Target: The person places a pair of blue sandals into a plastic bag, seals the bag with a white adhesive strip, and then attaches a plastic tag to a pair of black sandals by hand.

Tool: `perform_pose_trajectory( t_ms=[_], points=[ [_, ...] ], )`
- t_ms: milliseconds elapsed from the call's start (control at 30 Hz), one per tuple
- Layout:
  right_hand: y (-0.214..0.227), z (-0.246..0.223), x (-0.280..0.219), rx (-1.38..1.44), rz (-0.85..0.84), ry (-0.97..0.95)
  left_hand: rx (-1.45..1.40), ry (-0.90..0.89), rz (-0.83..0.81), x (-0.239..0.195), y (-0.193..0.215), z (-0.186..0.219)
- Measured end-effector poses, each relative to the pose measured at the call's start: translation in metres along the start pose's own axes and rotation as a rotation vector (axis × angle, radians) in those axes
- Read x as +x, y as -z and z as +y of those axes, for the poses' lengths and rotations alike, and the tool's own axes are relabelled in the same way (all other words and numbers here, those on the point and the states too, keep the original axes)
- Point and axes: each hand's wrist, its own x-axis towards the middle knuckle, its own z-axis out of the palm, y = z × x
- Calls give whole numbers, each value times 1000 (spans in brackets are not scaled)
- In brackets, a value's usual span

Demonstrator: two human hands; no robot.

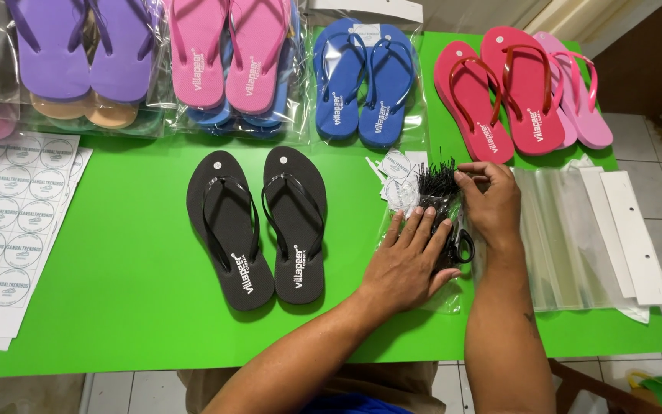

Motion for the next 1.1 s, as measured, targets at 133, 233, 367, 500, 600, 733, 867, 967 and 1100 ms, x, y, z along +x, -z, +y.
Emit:
perform_pose_trajectory(
  t_ms=[133, 233, 367, 500, 600, 733, 867, 967, 1100],
  points=[
    [2, 7, 2, -14, 0, 10, 0, -10, 15, 0, -2, -1],
    [3, 6, 2, -7, 14, -10, -8, -10, 22, 0, -2, -1],
    [4, 3, 1, 6, 15, 7, -12, -11, 11, 1, -4, -2],
    [5, -9, -1, 7, 21, 18, -11, -8, -11, 1, -2, -1],
    [5, -11, 1, 24, 6, 26, -26, -8, -20, 1, 0, -2],
    [2, -17, 3, 20, 30, 40, -27, -5, -30, 1, -1, -3],
    [-9, 2, 7, -9, 89, 48, -11, -11, -14, 1, -4, -4],
    [-20, 18, 11, -57, 161, 16, -3, -13, 0, 1, -6, -4],
    [-33, 19, 18, -56, 215, -24, 4, -15, 24, 1, -7, -4]
  ],
)
